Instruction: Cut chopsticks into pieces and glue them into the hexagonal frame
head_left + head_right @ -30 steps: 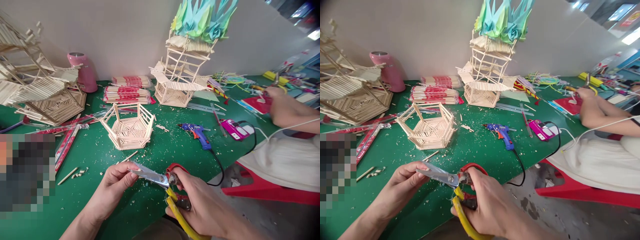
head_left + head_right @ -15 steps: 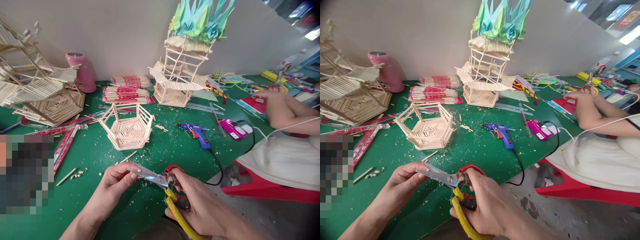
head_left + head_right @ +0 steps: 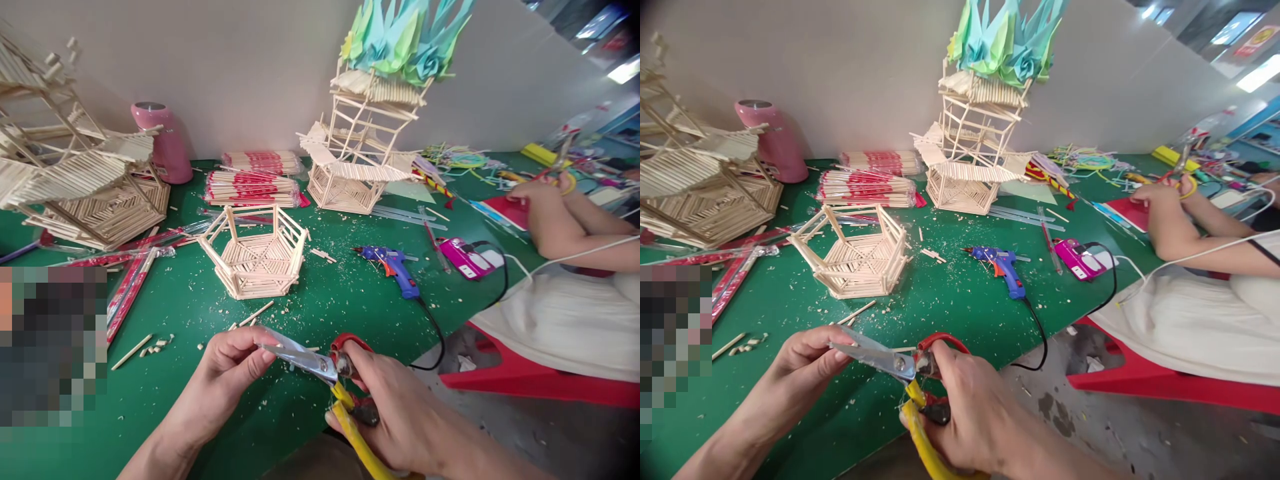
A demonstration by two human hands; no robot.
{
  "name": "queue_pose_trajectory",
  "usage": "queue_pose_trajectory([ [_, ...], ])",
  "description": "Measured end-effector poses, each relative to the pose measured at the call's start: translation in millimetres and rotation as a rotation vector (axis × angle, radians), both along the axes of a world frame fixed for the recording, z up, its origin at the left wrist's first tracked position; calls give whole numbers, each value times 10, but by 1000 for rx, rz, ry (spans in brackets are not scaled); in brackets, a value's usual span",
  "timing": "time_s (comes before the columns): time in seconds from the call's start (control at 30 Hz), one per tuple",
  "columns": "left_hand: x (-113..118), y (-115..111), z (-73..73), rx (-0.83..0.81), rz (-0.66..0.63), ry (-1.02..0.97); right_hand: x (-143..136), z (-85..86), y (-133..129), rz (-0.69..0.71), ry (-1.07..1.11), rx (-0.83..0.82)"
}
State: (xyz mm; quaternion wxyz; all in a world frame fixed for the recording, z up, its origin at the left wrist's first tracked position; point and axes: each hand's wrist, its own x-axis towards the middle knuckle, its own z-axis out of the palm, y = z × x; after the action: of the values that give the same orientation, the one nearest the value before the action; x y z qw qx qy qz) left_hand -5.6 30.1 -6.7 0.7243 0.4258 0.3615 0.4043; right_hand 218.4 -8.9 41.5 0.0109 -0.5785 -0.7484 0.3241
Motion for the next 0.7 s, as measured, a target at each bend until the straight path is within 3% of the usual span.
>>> queue_pose_trajectory([
  [0.2, 47, 13, 66, 10, 17, 89, -18, -22, 6, 8, 39, -2],
  [0.47, 60, -24, 37, -81, 9, 125, 40, -55, 55, -156, 110, 3],
  [0.6, 66, -19, 38, -104, 22, 106, 216, -52, 54, -227, -14, 49],
  [0.7, 109, -30, 45, -23, 48, 213, 399, -69, 76, -298, -224, 138],
])
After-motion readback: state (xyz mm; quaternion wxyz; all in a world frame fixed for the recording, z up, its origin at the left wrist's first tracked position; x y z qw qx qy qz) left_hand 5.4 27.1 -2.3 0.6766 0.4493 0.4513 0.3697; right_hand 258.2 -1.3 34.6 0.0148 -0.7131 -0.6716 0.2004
